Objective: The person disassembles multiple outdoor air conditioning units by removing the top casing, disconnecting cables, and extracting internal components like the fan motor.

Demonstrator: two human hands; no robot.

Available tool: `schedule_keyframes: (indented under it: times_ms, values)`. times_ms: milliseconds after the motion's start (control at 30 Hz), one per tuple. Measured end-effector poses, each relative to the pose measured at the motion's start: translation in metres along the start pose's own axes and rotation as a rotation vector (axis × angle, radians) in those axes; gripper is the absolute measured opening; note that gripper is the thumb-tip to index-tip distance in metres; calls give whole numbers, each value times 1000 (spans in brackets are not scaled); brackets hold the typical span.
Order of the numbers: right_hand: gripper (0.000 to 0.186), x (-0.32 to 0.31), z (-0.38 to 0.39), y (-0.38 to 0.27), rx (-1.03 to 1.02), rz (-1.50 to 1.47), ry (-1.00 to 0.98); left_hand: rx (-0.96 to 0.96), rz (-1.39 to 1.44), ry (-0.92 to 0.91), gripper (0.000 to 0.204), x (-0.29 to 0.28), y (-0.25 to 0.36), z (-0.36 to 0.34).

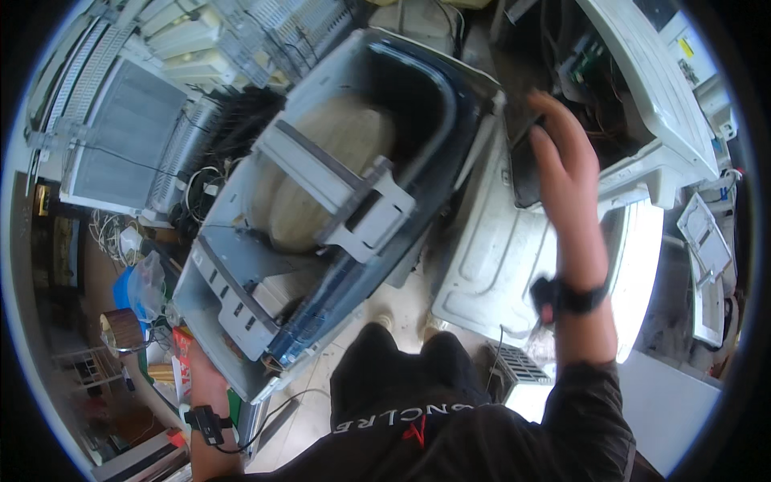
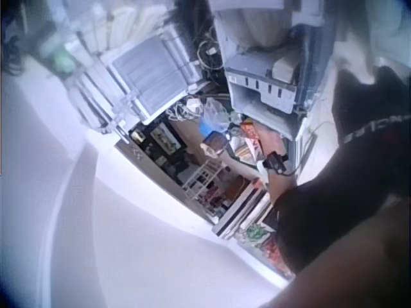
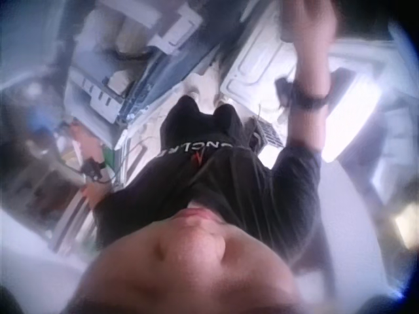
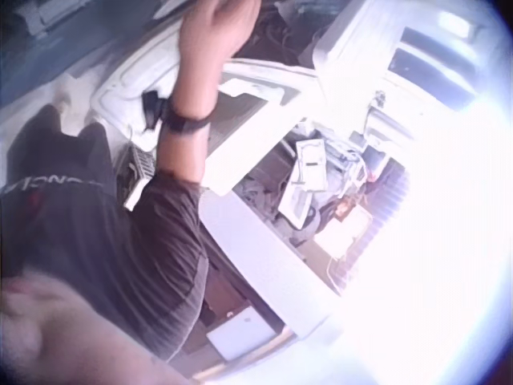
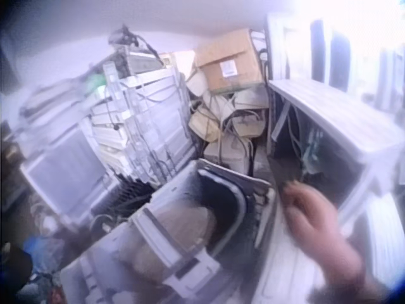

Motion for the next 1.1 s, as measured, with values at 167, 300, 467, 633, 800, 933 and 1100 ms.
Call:
schedule_keyframes:
  times_ms: [167, 300, 467, 633, 800, 933, 1100]
  values:
    - [62, 54, 144, 48, 641, -467, -537, 142, -69, -103, 39, -2, 3, -17]
    - [96, 132, 184, 44, 789, -892, -711, 140, 4, 9, 41, 66, 19, 32]
    - [103, 156, 176, 24, 814, -1012, -713, 56, 121, -186, 47, 44, 0, 15]
    - [107, 156, 175, 24, 932, -1028, -708, 121, 150, -151, 47, 46, -2, 10]
    - [106, 165, 160, 32, 964, -1059, -605, 238, 98, -285, 53, 67, 1, 21]
    - [89, 185, 105, 59, 991, -1092, -541, 153, 269, -240, 51, 69, -17, -3]
    - [71, 220, 78, 92, 980, -925, -483, 144, 234, -88, 43, 123, 5, 6]
Point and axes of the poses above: each hand's wrist, its own z-axis away from the middle knuckle, its own x-axis out of the palm, y = z × x, the point moved 8 cm from there along -z, towards the middle knuckle, and after that the axes turned 5 degrees about -z, right-handed, at the moved point
